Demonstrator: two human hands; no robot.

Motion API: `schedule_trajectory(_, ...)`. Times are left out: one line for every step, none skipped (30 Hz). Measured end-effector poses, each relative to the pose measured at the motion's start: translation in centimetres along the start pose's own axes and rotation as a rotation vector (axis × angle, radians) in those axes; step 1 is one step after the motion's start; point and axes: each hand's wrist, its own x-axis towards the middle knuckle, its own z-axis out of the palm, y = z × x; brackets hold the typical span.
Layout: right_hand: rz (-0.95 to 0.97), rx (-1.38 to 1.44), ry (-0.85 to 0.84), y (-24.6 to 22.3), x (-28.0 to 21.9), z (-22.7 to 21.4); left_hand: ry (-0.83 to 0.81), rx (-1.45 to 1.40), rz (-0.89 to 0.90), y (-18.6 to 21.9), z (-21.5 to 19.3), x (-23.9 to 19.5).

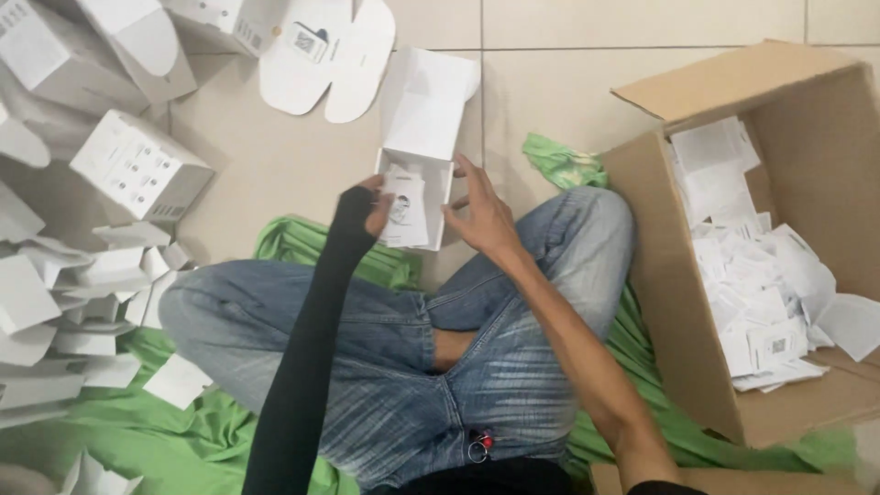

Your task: The person sits on the floor and repeatedly picks up small white boxes, inserts folded paper inserts into them, and closes the boxes. The person also handles larger cardboard boxes and stacks of paper inserts during the process.

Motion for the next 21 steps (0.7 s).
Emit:
schedule_trajectory(-0.017, -0.002, -0.027, -0.3, -0.5, 0.1, 0.027, 0.001, -0.017, -1.4, 1.6, -0.4)
schedule_trajectory(0.003, 0.006, -0.02, -0.6, -0.9, 0.1, 0.007, 0.033, 0.118, -2.9, 3.1, -0.7)
schedule_trajectory(0.017, 0.011, -0.013, -0.9, -1.1, 0.0, -0.007, 0.07, 0.254, -4.4, 4.7, -0.6)
schedule_trajectory(-0.007, 0.005, -0.039, -1.1, -1.3, 0.0, 0.025, 0.075, 0.24, -4.2, 6.2, -0.4)
schedule_trajectory(0.001, -0.015, -0.022, -1.2, -1.5, 0.0, 0.081, -0.018, 0.236, -3.9, 7.7, 0.0)
schedule_trajectory(0.008, -0.036, -0.006, -1.3, -1.6, -0.1, 0.138, -0.111, 0.236, -3.7, 9.1, 0.5)
schedule_trajectory(-0.014, -0.036, -0.035, -1.3, -1.8, 0.0, 0.17, -0.101, 0.219, -4.5, 11.2, 0.8)
schedule_trajectory(-0.009, -0.056, -0.017, -1.4, -2.0, 0.0, 0.169, -0.111, 0.14, -5.4, 13.3, 1.2)
schedule_trajectory(-0.01, -0.075, -0.003, -1.5, -2.0, 0.2, 0.176, -0.121, 0.06, -6.4, 15.0, 1.7)
schedule_trajectory(-0.038, -0.074, -0.037, -1.6, -2.3, 0.3, 0.215, -0.111, 0.043, -5.5, 15.9, 1.4)
schedule_trajectory(-0.043, -0.061, -0.021, -1.6, -2.3, 0.4, 0.232, -0.317, -0.045, -4.8, 16.6, 1.4)
schedule_trajectory(-0.048, -0.048, -0.006, -1.5, -2.3, 0.5, 0.252, -0.526, -0.125, -4.1, 17.4, 1.5)
schedule_trajectory(-0.077, -0.045, -0.038, -1.7, -2.4, 0.5, 0.294, -0.517, -0.132, -2.5, 16.6, 0.9)
schedule_trajectory(-0.086, -0.052, -0.023, -1.8, -2.5, 0.6, 0.384, -0.434, -0.202, -1.0, 15.9, 0.3)
schedule_trajectory(-0.09, -0.064, -0.008, -1.8, -2.7, 0.4, 0.471, -0.357, -0.278, 0.8, 15.6, -0.4)
schedule_trajectory(-0.115, -0.067, -0.041, -2.0, -2.7, 0.3, 0.51, -0.356, -0.29, 1.8, 14.8, -1.1)
schedule_trajectory(-0.199, -0.11, -0.004, -2.1, -2.6, 0.4, 0.497, -0.366, -0.193, 2.8, 14.0, -1.8)
schedule_trajectory(-0.284, -0.149, 0.034, -2.3, -2.5, 0.5, 0.482, -0.372, -0.095, 3.8, 13.2, -2.4)
schedule_trajectory(-0.313, -0.144, 0.003, -3.7, -1.9, 1.1, 0.523, -0.364, -0.106, 4.7, 11.0, -2.9)
schedule_trajectory(-0.404, -0.14, 0.018, -5.2, -1.3, 1.8, 0.524, -0.36, -0.042, 5.5, 8.8, -3.4)
schedule_trajectory(-0.489, -0.13, 0.032, -6.6, -1.0, 2.6, 0.52, -0.354, 0.019, 6.3, 6.7, -4.2)
